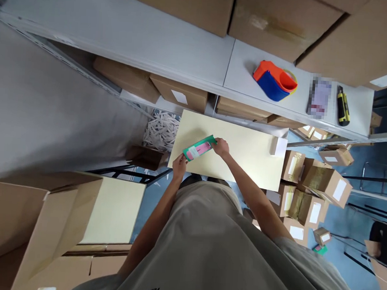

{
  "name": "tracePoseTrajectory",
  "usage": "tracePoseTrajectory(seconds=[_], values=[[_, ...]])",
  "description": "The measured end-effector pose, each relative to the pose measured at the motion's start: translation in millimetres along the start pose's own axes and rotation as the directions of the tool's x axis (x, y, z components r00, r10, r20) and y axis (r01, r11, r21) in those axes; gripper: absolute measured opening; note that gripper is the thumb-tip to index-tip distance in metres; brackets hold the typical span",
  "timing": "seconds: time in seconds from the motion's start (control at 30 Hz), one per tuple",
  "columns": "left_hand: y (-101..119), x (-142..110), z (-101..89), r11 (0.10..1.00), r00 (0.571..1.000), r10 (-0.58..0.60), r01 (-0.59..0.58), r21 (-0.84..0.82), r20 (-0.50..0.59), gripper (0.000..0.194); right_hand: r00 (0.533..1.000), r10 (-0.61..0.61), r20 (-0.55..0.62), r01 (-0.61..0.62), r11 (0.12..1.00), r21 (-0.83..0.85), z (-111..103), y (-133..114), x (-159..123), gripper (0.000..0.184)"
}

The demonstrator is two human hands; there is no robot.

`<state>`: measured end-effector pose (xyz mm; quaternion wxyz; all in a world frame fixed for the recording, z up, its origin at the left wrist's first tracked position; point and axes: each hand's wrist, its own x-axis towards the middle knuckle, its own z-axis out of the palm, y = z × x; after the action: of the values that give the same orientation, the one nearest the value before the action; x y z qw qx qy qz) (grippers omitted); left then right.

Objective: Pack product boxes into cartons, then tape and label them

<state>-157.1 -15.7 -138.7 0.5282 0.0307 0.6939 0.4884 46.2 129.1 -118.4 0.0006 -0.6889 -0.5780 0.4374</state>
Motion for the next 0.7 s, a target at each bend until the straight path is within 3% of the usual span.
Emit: tracePoseTrajectory(seconds=[0.1,0.23,0.37,0.53,0.7], values=[[-8.4,17.8,1.3,0.999,0.998,-0.047,0.046,-0.025,-0.036,0.007,0.998,-0.058,0.018,0.059,0.99,-0.127,16.4,-48.3,35.8,0.025],[1.6,40.1,9.5,0.995,0.999,-0.045,0.046,-0.085,0.012,0.026,0.992,-0.116,0.052,0.124,0.969,-0.211,31.6,-99.3,75.9,0.041],[13.2,56.2,17.7,0.994,0.993,-0.042,0.052,-0.093,0.111,0.048,0.986,-0.149,0.069,0.16,0.967,-0.199,39.3,-125.5,99.6,0.052],[15.8,59.9,17.2,0.993,0.98,-0.105,0.112,-0.035,0.167,0.042,0.983,-0.176,0.049,0.18,0.98,-0.086,53.0,-120.8,90.1,0.064],[11.5,37.1,-4.1,0.991,0.985,-0.128,0.13,-0.011,0.114,0.022,0.984,-0.178,-0.019,0.179,0.98,0.083,69.9,-79.7,30.0,0.063]])
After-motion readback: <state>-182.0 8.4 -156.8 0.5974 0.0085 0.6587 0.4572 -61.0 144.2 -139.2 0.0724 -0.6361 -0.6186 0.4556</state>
